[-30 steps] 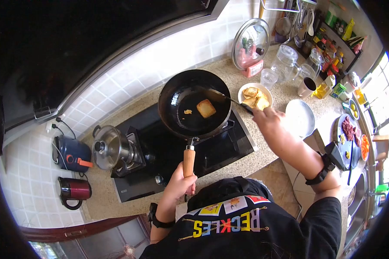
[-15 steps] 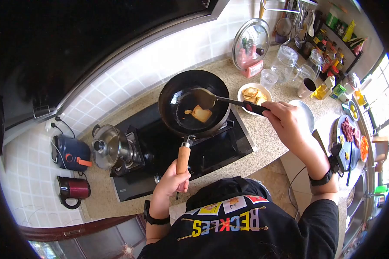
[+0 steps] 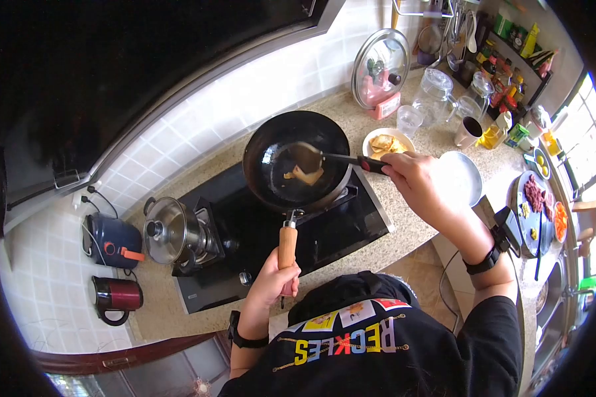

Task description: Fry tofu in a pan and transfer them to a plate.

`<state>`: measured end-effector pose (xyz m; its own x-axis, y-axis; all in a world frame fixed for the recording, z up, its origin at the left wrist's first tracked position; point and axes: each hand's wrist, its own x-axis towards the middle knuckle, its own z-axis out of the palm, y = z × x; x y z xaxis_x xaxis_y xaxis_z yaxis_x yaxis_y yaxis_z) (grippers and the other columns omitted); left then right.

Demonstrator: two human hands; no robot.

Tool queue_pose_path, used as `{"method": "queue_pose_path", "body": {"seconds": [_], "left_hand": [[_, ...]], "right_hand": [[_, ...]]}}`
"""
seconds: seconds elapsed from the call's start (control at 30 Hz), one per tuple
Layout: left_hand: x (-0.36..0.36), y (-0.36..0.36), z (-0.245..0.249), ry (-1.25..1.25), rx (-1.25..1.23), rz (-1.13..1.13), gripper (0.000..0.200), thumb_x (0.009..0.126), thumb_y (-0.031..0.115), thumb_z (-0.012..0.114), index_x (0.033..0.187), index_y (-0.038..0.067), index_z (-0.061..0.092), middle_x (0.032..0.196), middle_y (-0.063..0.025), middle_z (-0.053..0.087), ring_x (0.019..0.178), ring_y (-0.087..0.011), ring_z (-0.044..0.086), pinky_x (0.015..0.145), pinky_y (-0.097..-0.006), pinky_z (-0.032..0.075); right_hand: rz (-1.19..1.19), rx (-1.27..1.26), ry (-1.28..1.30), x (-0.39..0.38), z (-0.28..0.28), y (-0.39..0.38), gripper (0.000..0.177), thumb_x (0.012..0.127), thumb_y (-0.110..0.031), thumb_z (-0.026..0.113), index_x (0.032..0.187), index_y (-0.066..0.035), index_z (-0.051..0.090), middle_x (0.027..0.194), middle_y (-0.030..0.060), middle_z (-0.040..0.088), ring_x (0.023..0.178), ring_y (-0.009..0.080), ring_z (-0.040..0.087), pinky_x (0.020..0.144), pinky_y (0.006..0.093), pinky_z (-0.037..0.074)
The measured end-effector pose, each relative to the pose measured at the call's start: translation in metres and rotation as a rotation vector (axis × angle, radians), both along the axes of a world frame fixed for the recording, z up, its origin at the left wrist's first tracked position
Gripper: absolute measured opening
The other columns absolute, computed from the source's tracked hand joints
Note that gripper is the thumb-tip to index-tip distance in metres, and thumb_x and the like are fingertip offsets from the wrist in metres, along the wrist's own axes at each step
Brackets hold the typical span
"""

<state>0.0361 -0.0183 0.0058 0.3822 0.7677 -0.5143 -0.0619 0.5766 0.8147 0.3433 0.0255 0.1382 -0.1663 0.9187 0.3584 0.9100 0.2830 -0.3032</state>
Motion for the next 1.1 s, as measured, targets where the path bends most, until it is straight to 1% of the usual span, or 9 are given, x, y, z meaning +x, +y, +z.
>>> {"method": "queue_pose_path", "body": {"seconds": [0.13,0.2,0.23,0.27,0.37,0.47,0.77,0.93,1.1], "left_hand": [[-0.001,-0.001,-0.004,-0.035,-0.005,0.02,0.033,0.082,0.003,0.058,0.109,0.005,0.04,0.07,-0.0033,0.051,0.049,-0.0116,0.055,0.041,-0.0254,0.047],[0.0,-0.002,-0.002,-0.046,-0.001,0.022,0.031,0.082,0.004,0.058,0.108,0.005,0.04,0.07,-0.0033,0.052,0.049,-0.0117,0.055,0.041,-0.0253,0.046],[0.0,-0.002,0.0,-0.055,0.003,0.029,0.03,0.082,0.004,0.058,0.107,0.006,0.041,0.07,-0.0033,0.052,0.049,-0.0118,0.055,0.041,-0.0252,0.046],[0.001,-0.002,0.001,-0.057,0.004,0.03,0.03,0.082,0.004,0.058,0.107,0.006,0.041,0.07,-0.0033,0.052,0.049,-0.0118,0.055,0.041,-0.0252,0.046],[0.0,-0.003,0.002,-0.051,0.0,0.043,0.028,0.083,0.007,0.058,0.106,0.006,0.042,0.069,-0.0032,0.053,0.049,-0.0118,0.055,0.041,-0.0249,0.045],[-0.001,-0.004,-0.003,-0.098,-0.033,0.054,0.038,0.083,0.005,0.057,0.116,0.005,0.039,0.07,-0.0031,0.051,0.049,-0.0117,0.055,0.041,-0.0259,0.047],[0.0,-0.005,0.0,-0.084,-0.031,0.08,0.034,0.083,0.006,0.058,0.112,0.004,0.042,0.073,-0.0037,0.051,0.05,-0.0119,0.054,0.042,-0.0261,0.047],[0.001,-0.005,0.002,-0.023,-0.013,0.076,0.028,0.082,0.014,0.061,0.104,0.008,0.046,0.069,-0.0034,0.054,0.049,-0.0125,0.054,0.041,-0.0259,0.044],[0.003,-0.005,0.0,-0.01,-0.011,0.086,0.027,0.082,0.014,0.061,0.104,0.008,0.046,0.069,-0.0034,0.054,0.048,-0.0125,0.054,0.041,-0.0259,0.044]], "right_hand": [[-0.052,0.094,0.077,0.01,-0.011,0.001,0.015,0.087,-0.016,0.061,0.096,-0.006,0.066,0.076,0.0121,0.064,0.065,0.029,0.063,0.058,0.0369,0.048],[-0.11,0.092,0.247,0.016,-0.019,-0.001,0.015,0.083,-0.009,0.065,0.096,-0.003,0.066,0.072,0.0136,0.061,0.064,0.0284,0.059,0.058,0.0341,0.045],[-0.101,0.142,0.252,0.019,-0.024,-0.002,0.016,0.084,-0.008,0.063,0.099,-0.003,0.066,0.068,0.0107,0.06,0.058,0.0215,0.058,0.054,0.0314,0.043],[-0.099,0.144,0.251,0.021,-0.029,-0.004,0.016,0.084,-0.008,0.063,0.099,-0.003,0.066,0.068,0.0107,0.06,0.058,0.0215,0.058,0.054,0.0314,0.043],[-0.198,-0.005,0.594,0.023,-0.049,-0.013,0.018,0.09,-0.008,0.057,0.104,-0.002,0.066,0.06,0.0014,0.055,0.048,0.0054,0.049,0.044,0.0228,0.038],[-0.251,-0.054,0.662,0.024,-0.067,-0.021,0.018,0.092,-0.01,0.056,0.104,-0.002,0.066,0.06,0.0003,0.055,0.047,0.0051,0.049,0.043,0.0212,0.038],[-0.274,-0.093,0.708,0.03,-0.077,-0.033,0.018,0.09,-0.01,0.057,0.104,-0.001,0.064,0.065,0.0033,0.056,0.048,0.0088,0.051,0.047,0.0249,0.041],[-0.261,-0.066,0.683,0.032,-0.08,-0.035,0.018,0.09,-0.011,0.058,0.103,-0.001,0.064,0.065,0.0048,0.056,0.048,0.0089,0.05,0.048,0.0256,0.04],[-0.254,-0.074,0.57,0.037,-0.081,-0.033,0.018,0.087,-0.009,0.06,0.102,0.0,0.064,0.07,0.0125,0.06,0.059,0.0207,0.058,0.057,0.0311,0.044]]}}
